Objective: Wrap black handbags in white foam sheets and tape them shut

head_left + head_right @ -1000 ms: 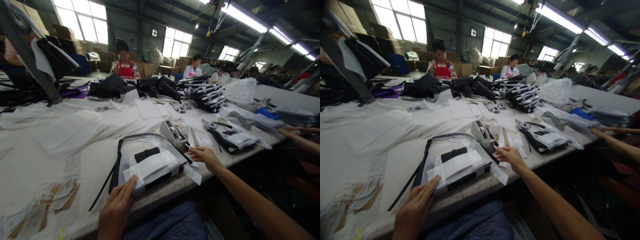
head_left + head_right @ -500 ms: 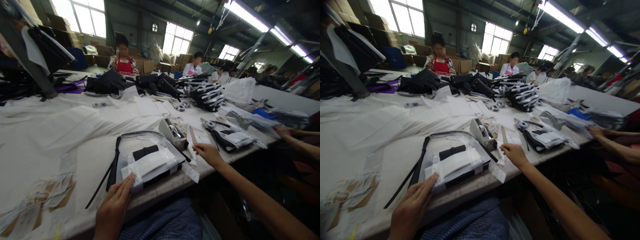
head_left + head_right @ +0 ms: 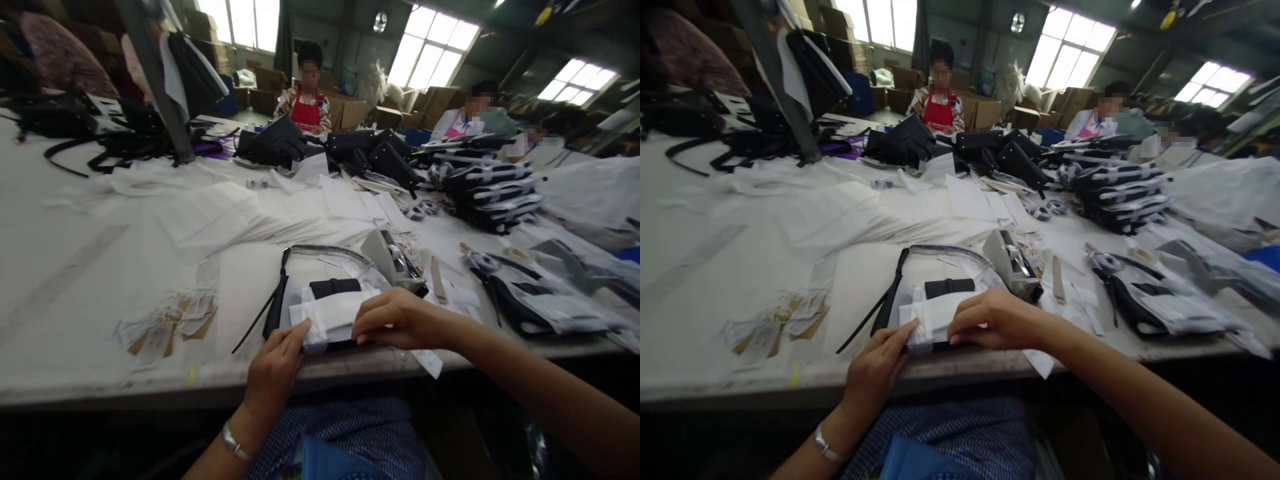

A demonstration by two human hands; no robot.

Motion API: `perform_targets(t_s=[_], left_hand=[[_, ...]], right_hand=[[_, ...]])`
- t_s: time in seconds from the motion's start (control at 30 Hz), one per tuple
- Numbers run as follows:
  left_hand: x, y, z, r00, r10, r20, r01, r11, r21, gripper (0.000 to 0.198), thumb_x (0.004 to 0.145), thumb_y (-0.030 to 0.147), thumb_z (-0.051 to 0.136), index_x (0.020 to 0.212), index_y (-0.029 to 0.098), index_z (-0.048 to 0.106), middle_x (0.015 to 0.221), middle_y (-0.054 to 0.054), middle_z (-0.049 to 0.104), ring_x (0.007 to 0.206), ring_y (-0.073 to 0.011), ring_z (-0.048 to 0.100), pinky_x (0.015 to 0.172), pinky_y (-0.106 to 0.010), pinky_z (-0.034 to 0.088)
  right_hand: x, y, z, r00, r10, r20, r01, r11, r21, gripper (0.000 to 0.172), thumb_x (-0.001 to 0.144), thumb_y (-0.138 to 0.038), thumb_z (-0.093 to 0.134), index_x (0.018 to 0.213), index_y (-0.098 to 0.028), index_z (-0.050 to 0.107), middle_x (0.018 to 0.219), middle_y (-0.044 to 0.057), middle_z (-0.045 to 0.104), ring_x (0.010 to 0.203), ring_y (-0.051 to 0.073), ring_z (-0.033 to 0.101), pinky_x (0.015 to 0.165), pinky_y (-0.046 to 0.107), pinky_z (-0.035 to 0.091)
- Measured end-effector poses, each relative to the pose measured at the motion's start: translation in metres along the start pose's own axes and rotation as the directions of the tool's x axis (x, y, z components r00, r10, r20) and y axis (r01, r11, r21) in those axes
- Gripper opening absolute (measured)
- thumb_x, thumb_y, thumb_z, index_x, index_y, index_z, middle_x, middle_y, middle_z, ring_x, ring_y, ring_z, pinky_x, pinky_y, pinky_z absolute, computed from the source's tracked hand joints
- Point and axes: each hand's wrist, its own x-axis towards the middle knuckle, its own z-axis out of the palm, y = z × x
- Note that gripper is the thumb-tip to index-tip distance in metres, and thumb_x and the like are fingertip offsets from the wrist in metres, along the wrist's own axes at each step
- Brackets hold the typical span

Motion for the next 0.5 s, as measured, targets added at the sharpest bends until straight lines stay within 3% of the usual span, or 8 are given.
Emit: perform_targets(t_s=[0.07, 0.13, 0.2, 0.23, 0.3, 0.37, 0.43, 0.5], left_hand=[[0.000, 0.001, 0.000, 1.000, -0.015, -0.006, 0.015, 0.999, -0.029, 0.049, 0.090, 0.005, 0.048, 0.138, 0.017, 0.051, 0.116, -0.005, 0.070, 0.103, -0.0173, 0.062, 0.094, -0.027, 0.054], [0.000, 0.001, 0.001, 1.000, -0.031, -0.008, 0.030, 0.998, -0.049, 0.049, 0.090, 0.004, 0.049, 0.138, 0.017, 0.051, 0.114, -0.005, 0.070, 0.103, -0.0174, 0.062, 0.094, -0.027, 0.054], [-0.001, 0.001, 0.002, 0.999, -0.037, -0.011, 0.036, 0.997, -0.066, 0.049, 0.091, 0.004, 0.048, 0.138, 0.017, 0.050, 0.111, -0.005, 0.071, 0.103, -0.0174, 0.062, 0.094, -0.027, 0.054], [-0.002, 0.002, 0.002, 0.999, -0.036, -0.015, 0.035, 0.997, -0.071, 0.049, 0.091, 0.004, 0.047, 0.138, 0.017, 0.050, 0.111, -0.005, 0.071, 0.103, -0.0172, 0.062, 0.093, -0.027, 0.054], [-0.002, 0.001, 0.002, 0.999, -0.032, -0.026, 0.030, 0.997, -0.072, 0.049, 0.092, 0.003, 0.044, 0.138, 0.017, 0.050, 0.112, -0.005, 0.070, 0.103, -0.0166, 0.062, 0.094, -0.026, 0.055], [-0.002, 0.001, 0.003, 0.999, -0.024, -0.041, 0.021, 0.998, -0.063, 0.049, 0.093, 0.003, 0.040, 0.139, 0.017, 0.049, 0.112, -0.005, 0.070, 0.103, -0.0157, 0.062, 0.094, -0.025, 0.055], [-0.002, -0.001, 0.005, 0.998, -0.005, -0.056, 0.002, 0.999, -0.049, 0.048, 0.094, 0.004, 0.038, 0.139, 0.017, 0.049, 0.113, -0.005, 0.070, 0.104, -0.0150, 0.063, 0.093, -0.024, 0.055], [-0.003, -0.003, 0.007, 0.997, 0.024, -0.077, -0.027, 0.999, -0.035, 0.047, 0.095, 0.006, 0.037, 0.139, 0.017, 0.049, 0.116, -0.005, 0.070, 0.106, -0.0148, 0.063, 0.093, -0.023, 0.055]], right_hand=[[0.023, 0.009, 0.003, 0.996, 0.041, 0.079, -0.056, 0.978, 0.199, 0.020, 0.093, -0.029, 0.061, 0.096, -0.015, 0.074, 0.086, 0.007, 0.072, 0.077, 0.014, 0.066, 0.072, 0.023, 0.050], [0.040, 0.022, 0.007, 0.979, 0.112, 0.173, -0.175, 0.896, 0.409, 0.023, 0.089, -0.036, 0.066, 0.090, -0.013, 0.073, 0.080, 0.006, 0.070, 0.072, 0.014, 0.065, 0.070, 0.024, 0.050], [0.052, 0.031, 0.013, 0.962, 0.154, 0.225, -0.267, 0.702, 0.660, 0.028, 0.086, -0.040, 0.070, 0.083, -0.012, 0.070, 0.072, 0.004, 0.067, 0.062, 0.012, 0.061, 0.061, 0.022, 0.049], [0.056, 0.033, 0.016, 0.967, 0.165, 0.193, -0.253, 0.563, 0.787, 0.030, 0.085, -0.041, 0.072, 0.078, -0.012, 0.067, 0.066, 0.002, 0.063, 0.055, 0.009, 0.056, 0.056, 0.020, 0.046], [0.064, 0.030, 0.023, 0.981, 0.191, 0.037, -0.086, 0.256, 0.963, 0.032, 0.083, -0.040, 0.074, 0.071, -0.014, 0.060, 0.058, -0.004, 0.052, 0.044, 0.005, 0.042, 0.048, 0.016, 0.039], [0.069, 0.019, 0.030, 0.968, 0.219, -0.127, 0.126, 0.015, 0.992, 0.032, 0.083, -0.035, 0.073, 0.068, -0.015, 0.054, 0.055, -0.008, 0.042, 0.041, 0.002, 0.031, 0.044, 0.013, 0.034], [0.074, 0.003, 0.036, 0.954, 0.208, -0.214, 0.242, -0.119, 0.963, 0.033, 0.087, -0.031, 0.069, 0.067, -0.016, 0.048, 0.055, -0.009, 0.036, 0.040, 0.002, 0.024, 0.043, 0.011, 0.033], [0.075, -0.016, 0.042, 0.942, 0.165, -0.291, 0.315, -0.144, 0.938, 0.038, 0.091, -0.036, 0.064, 0.065, -0.018, 0.043, 0.053, -0.009, 0.033, 0.037, 0.003, 0.020, 0.040, 0.010, 0.031]])
